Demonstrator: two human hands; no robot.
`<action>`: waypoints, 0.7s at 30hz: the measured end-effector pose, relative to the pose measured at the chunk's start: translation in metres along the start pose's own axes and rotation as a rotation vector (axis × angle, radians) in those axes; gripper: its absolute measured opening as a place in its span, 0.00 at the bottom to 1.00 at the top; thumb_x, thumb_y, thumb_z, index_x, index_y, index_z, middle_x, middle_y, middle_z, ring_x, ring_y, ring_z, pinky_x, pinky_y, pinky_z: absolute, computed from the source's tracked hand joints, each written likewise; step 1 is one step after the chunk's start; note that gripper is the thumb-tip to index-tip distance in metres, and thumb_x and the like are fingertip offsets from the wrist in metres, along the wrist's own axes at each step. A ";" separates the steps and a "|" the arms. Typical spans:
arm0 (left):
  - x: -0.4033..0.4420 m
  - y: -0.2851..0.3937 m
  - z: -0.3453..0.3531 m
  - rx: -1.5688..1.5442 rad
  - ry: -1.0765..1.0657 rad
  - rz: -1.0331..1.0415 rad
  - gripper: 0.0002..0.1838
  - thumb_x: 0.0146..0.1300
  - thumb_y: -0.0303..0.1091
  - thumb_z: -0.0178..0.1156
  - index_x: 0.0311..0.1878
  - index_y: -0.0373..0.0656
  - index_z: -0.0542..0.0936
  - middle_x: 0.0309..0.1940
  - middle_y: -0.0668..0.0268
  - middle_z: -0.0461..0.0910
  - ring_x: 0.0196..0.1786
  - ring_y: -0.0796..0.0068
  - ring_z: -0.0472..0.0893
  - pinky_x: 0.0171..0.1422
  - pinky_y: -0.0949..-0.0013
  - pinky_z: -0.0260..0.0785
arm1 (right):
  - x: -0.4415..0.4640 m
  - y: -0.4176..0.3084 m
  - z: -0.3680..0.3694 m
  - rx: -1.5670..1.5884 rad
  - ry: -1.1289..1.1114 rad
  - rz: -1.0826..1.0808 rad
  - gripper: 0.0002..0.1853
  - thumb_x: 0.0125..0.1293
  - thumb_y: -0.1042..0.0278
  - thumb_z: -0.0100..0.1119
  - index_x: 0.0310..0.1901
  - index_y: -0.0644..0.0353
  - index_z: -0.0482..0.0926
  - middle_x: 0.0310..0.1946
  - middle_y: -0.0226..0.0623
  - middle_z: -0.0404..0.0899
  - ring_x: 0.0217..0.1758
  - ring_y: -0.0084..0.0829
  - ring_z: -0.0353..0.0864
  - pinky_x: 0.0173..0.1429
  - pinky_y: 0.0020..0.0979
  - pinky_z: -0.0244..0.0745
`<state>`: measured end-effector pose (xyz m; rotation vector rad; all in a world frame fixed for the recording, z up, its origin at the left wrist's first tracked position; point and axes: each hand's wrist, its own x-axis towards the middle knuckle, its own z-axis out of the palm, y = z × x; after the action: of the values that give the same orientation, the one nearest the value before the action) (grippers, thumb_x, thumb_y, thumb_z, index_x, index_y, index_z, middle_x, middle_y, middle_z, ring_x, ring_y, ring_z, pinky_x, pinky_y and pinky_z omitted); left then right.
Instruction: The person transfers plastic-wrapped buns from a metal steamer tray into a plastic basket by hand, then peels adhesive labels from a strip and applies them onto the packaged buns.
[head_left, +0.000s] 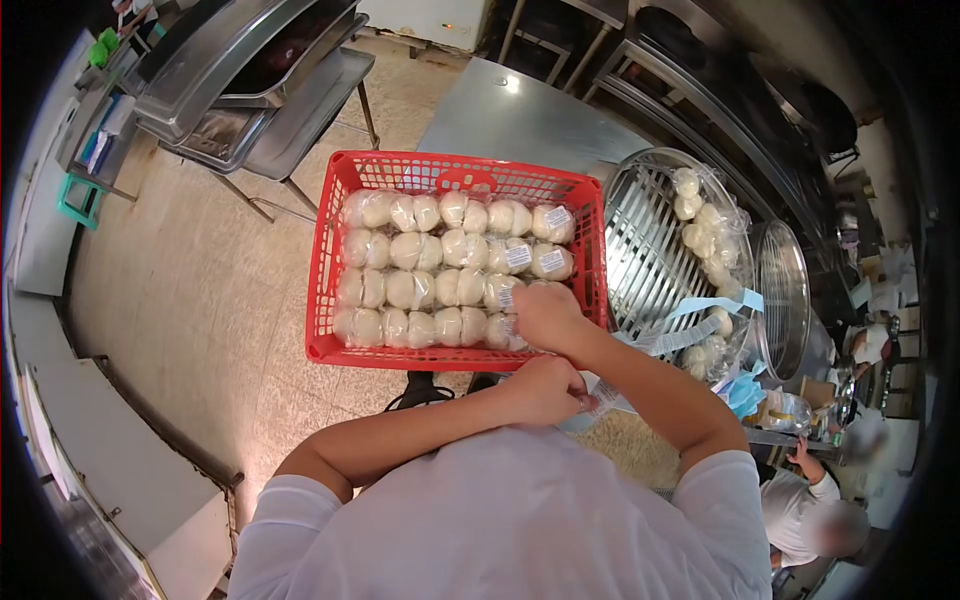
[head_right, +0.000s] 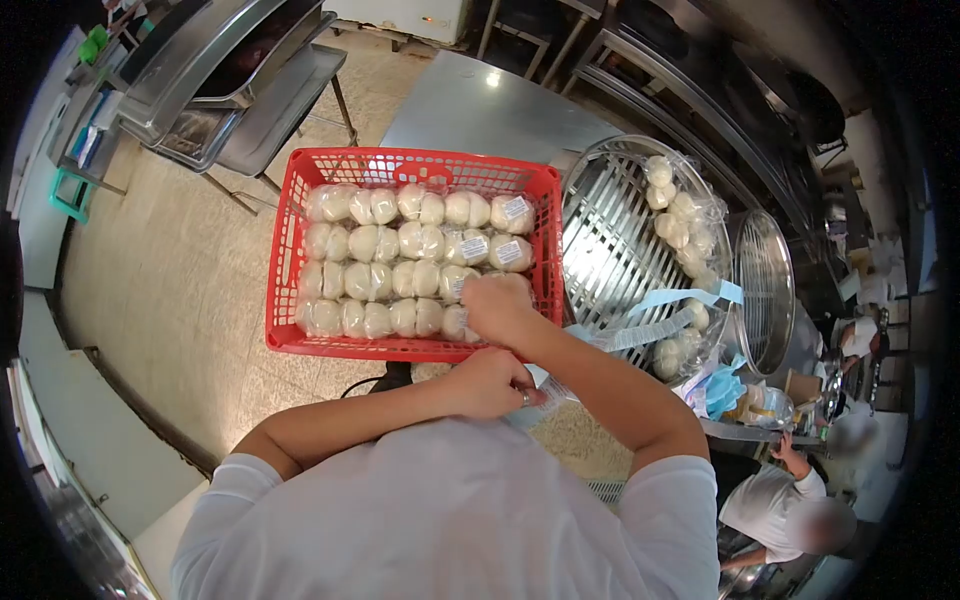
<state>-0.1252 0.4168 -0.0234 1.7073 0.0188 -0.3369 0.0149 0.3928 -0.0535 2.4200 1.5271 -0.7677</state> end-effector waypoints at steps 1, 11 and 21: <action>-0.002 0.005 -0.004 -0.028 -0.012 -0.040 0.10 0.67 0.36 0.71 0.41 0.38 0.92 0.32 0.52 0.88 0.35 0.64 0.85 0.46 0.58 0.76 | -0.005 -0.004 -0.008 -0.022 0.056 0.030 0.16 0.62 0.61 0.69 0.47 0.63 0.83 0.39 0.55 0.89 0.43 0.54 0.90 0.49 0.51 0.84; 0.016 0.008 -0.033 -0.492 0.200 -0.150 0.14 0.70 0.29 0.69 0.57 0.37 0.90 0.39 0.66 0.89 0.39 0.79 0.83 0.45 0.71 0.76 | -0.141 0.020 -0.124 0.550 0.493 0.195 0.13 0.61 0.64 0.77 0.42 0.63 0.88 0.37 0.43 0.87 0.35 0.45 0.87 0.41 0.40 0.81; 0.044 0.008 -0.035 -1.167 -0.094 -0.363 0.14 0.73 0.46 0.66 0.52 0.49 0.87 0.34 0.72 0.80 0.38 0.75 0.80 0.44 0.64 0.70 | -0.176 -0.003 -0.041 0.434 0.839 0.136 0.10 0.59 0.73 0.75 0.42 0.61 0.86 0.36 0.43 0.83 0.37 0.51 0.85 0.41 0.47 0.81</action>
<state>-0.0741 0.4420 -0.0218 0.5203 0.3855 -0.5340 -0.0338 0.2719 0.0719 3.3994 1.4888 -0.0092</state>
